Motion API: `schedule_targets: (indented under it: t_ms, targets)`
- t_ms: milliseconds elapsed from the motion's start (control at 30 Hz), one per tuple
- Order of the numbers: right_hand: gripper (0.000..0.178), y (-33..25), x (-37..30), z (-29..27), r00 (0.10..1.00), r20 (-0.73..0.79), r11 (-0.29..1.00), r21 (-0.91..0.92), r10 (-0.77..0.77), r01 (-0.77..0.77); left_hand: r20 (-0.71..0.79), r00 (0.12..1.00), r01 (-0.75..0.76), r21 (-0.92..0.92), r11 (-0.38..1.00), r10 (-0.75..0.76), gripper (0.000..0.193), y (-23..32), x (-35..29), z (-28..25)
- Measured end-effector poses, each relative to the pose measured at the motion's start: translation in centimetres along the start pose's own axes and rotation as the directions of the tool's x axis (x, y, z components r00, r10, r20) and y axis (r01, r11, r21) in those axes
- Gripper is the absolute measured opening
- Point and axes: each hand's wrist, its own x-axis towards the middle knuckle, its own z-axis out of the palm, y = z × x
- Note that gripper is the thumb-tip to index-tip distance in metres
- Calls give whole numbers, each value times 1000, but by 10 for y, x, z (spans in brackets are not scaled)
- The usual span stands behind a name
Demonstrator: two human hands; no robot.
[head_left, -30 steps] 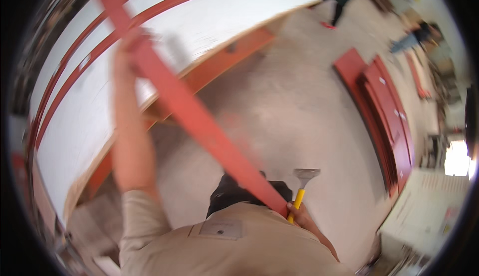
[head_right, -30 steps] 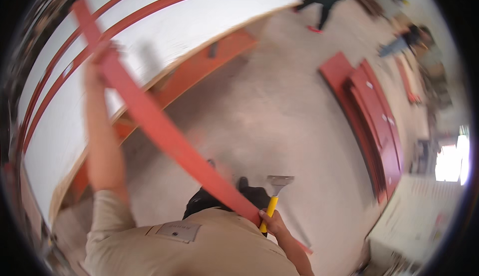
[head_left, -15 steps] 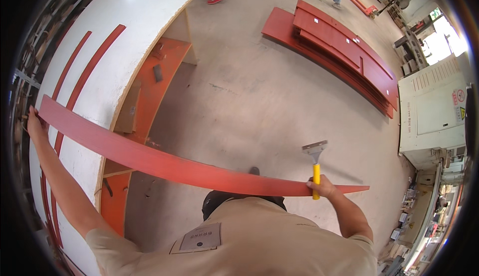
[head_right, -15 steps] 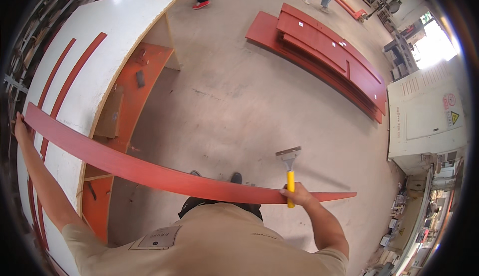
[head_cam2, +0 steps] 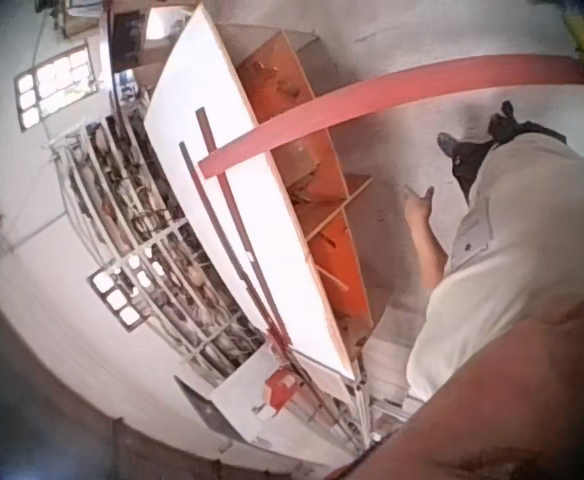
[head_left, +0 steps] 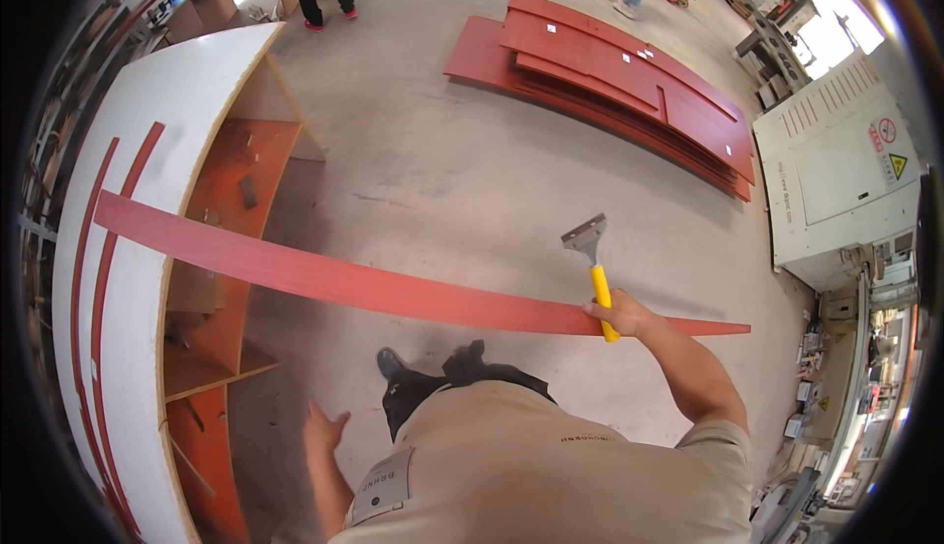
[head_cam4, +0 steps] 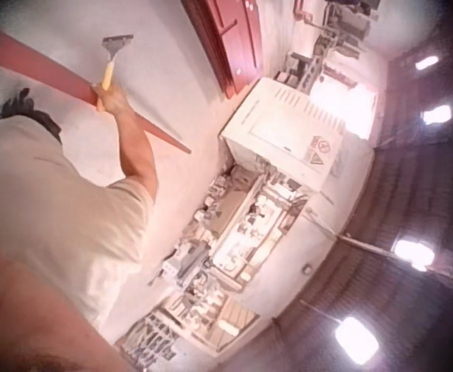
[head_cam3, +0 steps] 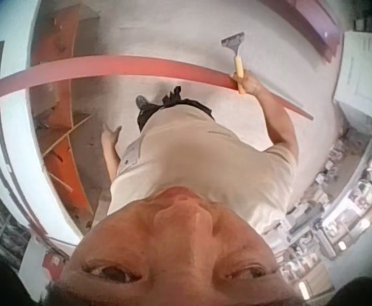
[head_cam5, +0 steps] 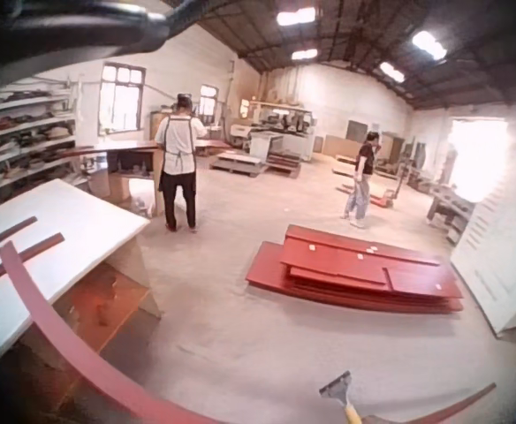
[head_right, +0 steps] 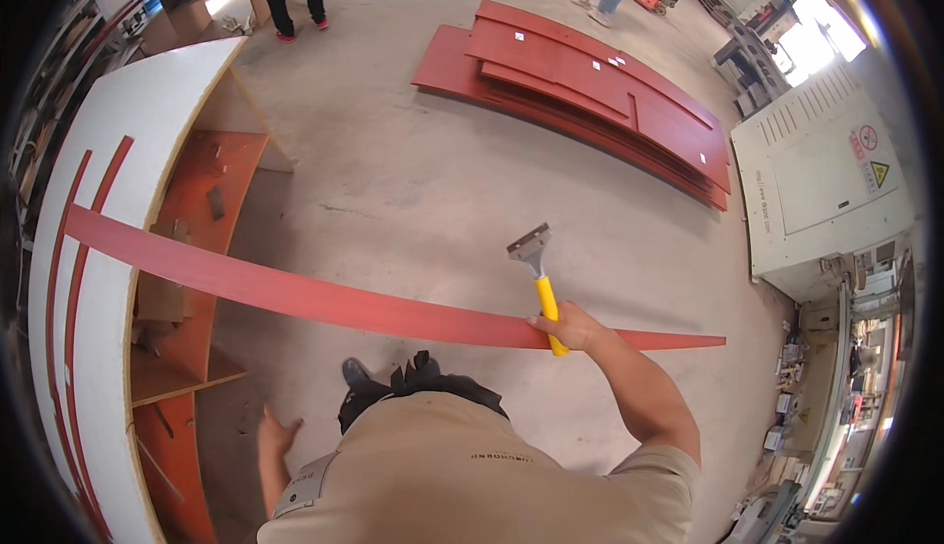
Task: The person uses a yellow-handled scraper to remove red material from the edges of a large white board. They repeatedly scrape along the edges, then place the removed strips onto a stack of red panels on the floor.
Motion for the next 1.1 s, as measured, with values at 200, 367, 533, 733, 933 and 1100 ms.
schedule_targets:
  t_ms: [200, 367, 533, 733, 933, 1100]
  targets:
    - [67, 28, 30, -7, 997, -21, 992, -110, -70, 67, -384, 200, -950, 150, 274, 902, 58, 292, -51, -168]
    - [63, 9, 40, -35, 997, -2, 987, -138, -83, 82, 609, 485, -862, 213, 460, 628, 63, 412, -1, -125]
    - [58, 18, 63, -83, 993, -79, 971, -227, -89, 69, 795, 252, -915, 11, 403, 552, 48, 466, 58, -81]
    - [42, -16, 83, -205, 792, -419, 861, -445, -445, 249, 902, -339, -555, -421, 717, 267, 29, 612, 130, -61]
    - [33, -37, 101, -330, 608, -493, 765, -545, -623, 343, 898, -356, -529, -421, 737, 257, 57, 808, 78, -59]
    - [30, -25, 136, -470, 944, -276, 980, -130, -182, 150, 820, -117, -947, -263, 187, 561, 78, 889, 79, -62]
